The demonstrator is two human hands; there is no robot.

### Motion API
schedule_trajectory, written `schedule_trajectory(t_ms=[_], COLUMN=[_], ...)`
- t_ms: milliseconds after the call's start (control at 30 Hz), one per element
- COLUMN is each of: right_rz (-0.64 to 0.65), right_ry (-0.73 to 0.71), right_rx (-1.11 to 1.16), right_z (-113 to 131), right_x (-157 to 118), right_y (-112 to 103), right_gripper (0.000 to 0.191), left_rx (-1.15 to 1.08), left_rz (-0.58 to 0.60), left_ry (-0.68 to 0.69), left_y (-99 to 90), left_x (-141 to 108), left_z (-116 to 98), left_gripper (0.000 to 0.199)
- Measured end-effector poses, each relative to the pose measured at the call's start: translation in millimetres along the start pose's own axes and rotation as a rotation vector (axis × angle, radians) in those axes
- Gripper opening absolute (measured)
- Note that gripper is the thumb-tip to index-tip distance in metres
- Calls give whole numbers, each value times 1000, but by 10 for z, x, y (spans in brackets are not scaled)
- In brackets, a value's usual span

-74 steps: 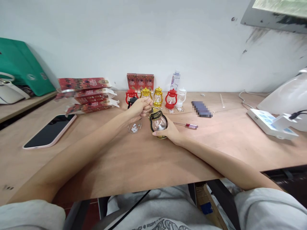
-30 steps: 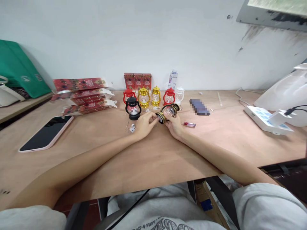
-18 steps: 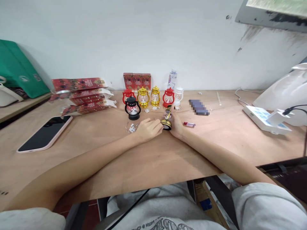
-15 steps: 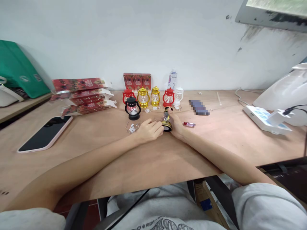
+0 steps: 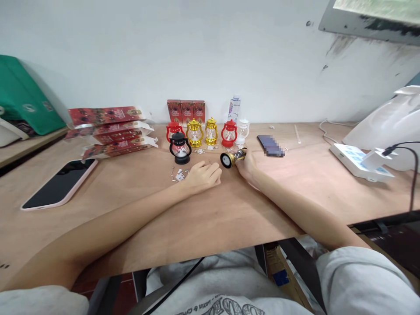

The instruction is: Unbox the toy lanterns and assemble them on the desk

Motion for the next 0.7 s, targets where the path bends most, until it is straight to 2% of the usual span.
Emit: schedule_trajectory(t_ms=[100, 167, 333, 467, 567, 633, 700], right_rz=[-98, -116, -95, -79, -79, -62, 11], right_ry=[24, 48, 96, 128, 145, 141, 131], right_rx=[17, 22, 11, -2, -1, 1, -28], right_z=[65, 67, 6, 11, 33, 39, 32], right_x=[90, 91, 6, -45, -87, -119, -161], right_y=[-110, -119, -51, -22, -1, 31, 99], right_gripper=[15, 14, 10, 10, 13, 15, 17], left_rx=[-7, 1, 5, 5, 1, -14, -57], left_rz=[278, 333, 373, 396, 413, 377, 277], left_ry=[-234, -317, -420, -447, -458, -461, -449], left_y=[164, 200, 228, 226, 208, 169, 101], left_x=[-7, -20, -52, -57, -48, -34, -16], left_z=[128, 173, 220, 224, 216, 207, 192], left_gripper=[15, 14, 16, 18, 27, 32, 33])
Point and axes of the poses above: each hand's wrist, its own x-axis towards the middle knuckle, its own y-axis out of the palm, z = x × y, the point moved 6 cm from there along x, towards the middle knuckle, and after that the axes turned 8 degrees about -y, right-handed, at the moved point
